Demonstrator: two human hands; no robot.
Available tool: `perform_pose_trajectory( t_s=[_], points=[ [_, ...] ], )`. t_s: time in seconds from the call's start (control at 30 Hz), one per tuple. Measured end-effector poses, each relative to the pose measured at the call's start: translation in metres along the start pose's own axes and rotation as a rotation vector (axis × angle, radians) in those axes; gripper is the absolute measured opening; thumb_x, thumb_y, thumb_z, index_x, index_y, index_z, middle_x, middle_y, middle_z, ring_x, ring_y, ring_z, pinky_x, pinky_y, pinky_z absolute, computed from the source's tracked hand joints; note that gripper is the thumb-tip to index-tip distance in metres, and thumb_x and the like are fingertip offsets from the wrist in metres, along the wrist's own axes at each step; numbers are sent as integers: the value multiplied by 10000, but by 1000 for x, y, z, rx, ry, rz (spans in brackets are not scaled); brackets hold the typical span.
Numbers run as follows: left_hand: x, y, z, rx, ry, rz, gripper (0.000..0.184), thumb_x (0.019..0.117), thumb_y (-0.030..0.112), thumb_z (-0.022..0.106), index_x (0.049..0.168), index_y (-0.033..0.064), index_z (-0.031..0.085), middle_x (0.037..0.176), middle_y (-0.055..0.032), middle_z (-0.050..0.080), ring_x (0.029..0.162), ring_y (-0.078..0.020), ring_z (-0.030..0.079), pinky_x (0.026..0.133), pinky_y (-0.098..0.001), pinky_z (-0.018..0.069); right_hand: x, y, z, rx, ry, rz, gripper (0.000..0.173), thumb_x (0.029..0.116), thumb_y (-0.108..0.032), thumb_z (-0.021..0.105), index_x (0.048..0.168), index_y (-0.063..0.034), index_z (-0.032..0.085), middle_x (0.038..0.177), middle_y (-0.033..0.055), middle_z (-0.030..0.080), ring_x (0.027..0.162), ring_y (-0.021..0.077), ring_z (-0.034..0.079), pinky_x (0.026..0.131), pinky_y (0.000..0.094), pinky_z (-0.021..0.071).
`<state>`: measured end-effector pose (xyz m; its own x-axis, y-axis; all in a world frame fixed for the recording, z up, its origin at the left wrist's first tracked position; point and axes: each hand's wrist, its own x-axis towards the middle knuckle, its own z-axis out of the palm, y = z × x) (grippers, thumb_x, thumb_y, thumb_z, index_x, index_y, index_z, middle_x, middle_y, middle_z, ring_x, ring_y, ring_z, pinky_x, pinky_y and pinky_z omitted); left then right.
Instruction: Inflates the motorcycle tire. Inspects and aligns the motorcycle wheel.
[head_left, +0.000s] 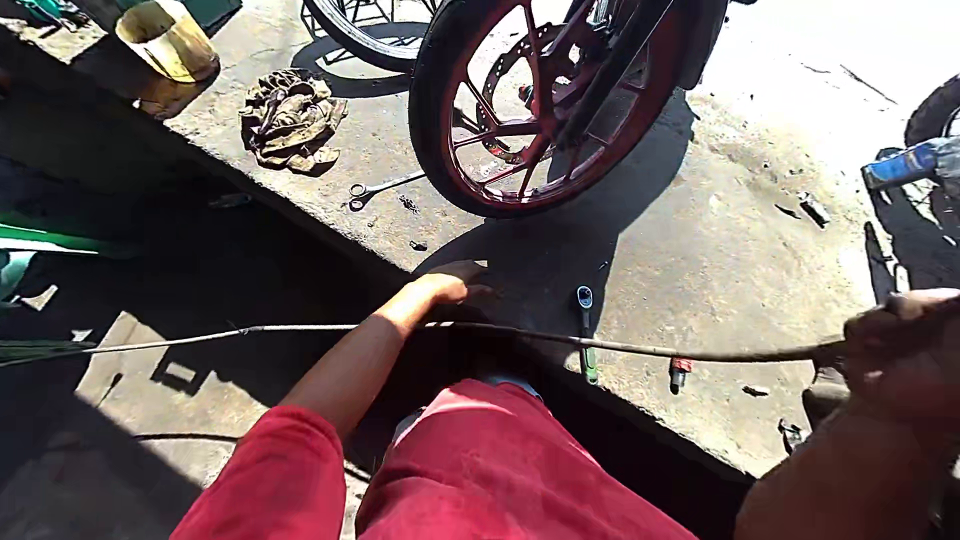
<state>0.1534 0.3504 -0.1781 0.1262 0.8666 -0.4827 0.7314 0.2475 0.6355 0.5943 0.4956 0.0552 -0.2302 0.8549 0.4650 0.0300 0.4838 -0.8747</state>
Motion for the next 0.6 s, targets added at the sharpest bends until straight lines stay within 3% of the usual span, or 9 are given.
perform_pose_trajectory(
  t_s=[0.07, 0.13, 0.2, 0.3, 0.47, 0.53, 0.6],
  points=[
    [28, -57, -32, 40, 318, -171, 510, 1044, 460, 554, 1409, 108, 604, 1444, -170, 578, 1363, -357, 530, 1135, -599, 409, 5, 33, 45, -67, -195, 99, 358, 1081, -305, 482, 1429, -228, 523, 850, -207, 636, 586, -54, 514, 531, 151, 464],
    [44, -97, -68, 69, 531, -319, 481, 1060, 405, 537, 1371, 45, 608, 1368, -262, 598, 1288, -461, 564, 1055, -691, 431, 9, 76, 71, -14, -276, 223, 426, 1089, -323, 482, 1476, -148, 512, 746, -127, 602, 555, -3, 507, 524, 198, 473],
    [44, -112, -99, 92, 623, -520, 504, 1059, 391, 512, 1406, 31, 571, 1415, -292, 553, 1324, -501, 518, 1051, -730, 407, 14, 114, 87, 77, -329, 330, 434, 1094, -276, 466, 1494, -115, 515, 736, -38, 601, 546, 49, 504, 517, 237, 477],
    [37, -114, -130, 71, 648, -747, 563, 1039, 352, 562, 1461, -13, 492, 1494, -321, 457, 1362, -542, 453, 1047, -743, 388, 21, 147, 110, 180, -338, 484, 432, 1097, -212, 436, 1495, -59, 505, 804, -2, 636, 550, 47, 497, 493, 212, 446],
    [65, -142, -148, 174, 601, -823, 677, 1011, 346, 594, 1567, 31, 368, 1604, -265, 351, 1455, -487, 363, 1092, -719, 347, 43, 180, 119, 347, -179, 717, 412, 1123, -215, 282, 1409, -53, 530, 707, -2, 599, 478, 50, 482, 432, 195, 421],
    [76, -160, -145, 207, 503, -861, 665, 1010, 388, 582, 1567, 74, 401, 1594, -232, 393, 1479, -453, 345, 1116, -720, 316, 52, 187, 118, 433, -109, 763, 438, 1118, -224, 195, 1363, -86, 531, 724, -18, 582, 514, 53, 514, 459, 191, 452],
    [86, -171, -139, 214, 411, -879, 591, 1006, 402, 597, 1499, 88, 506, 1531, -231, 477, 1467, -449, 368, 1117, -729, 305, 60, 190, 114, 527, -69, 747, 447, 1114, -258, 138, 1296, -160, 535, 753, -27, 594, 581, 81, 569, 510, 221, 496]
  ],
)
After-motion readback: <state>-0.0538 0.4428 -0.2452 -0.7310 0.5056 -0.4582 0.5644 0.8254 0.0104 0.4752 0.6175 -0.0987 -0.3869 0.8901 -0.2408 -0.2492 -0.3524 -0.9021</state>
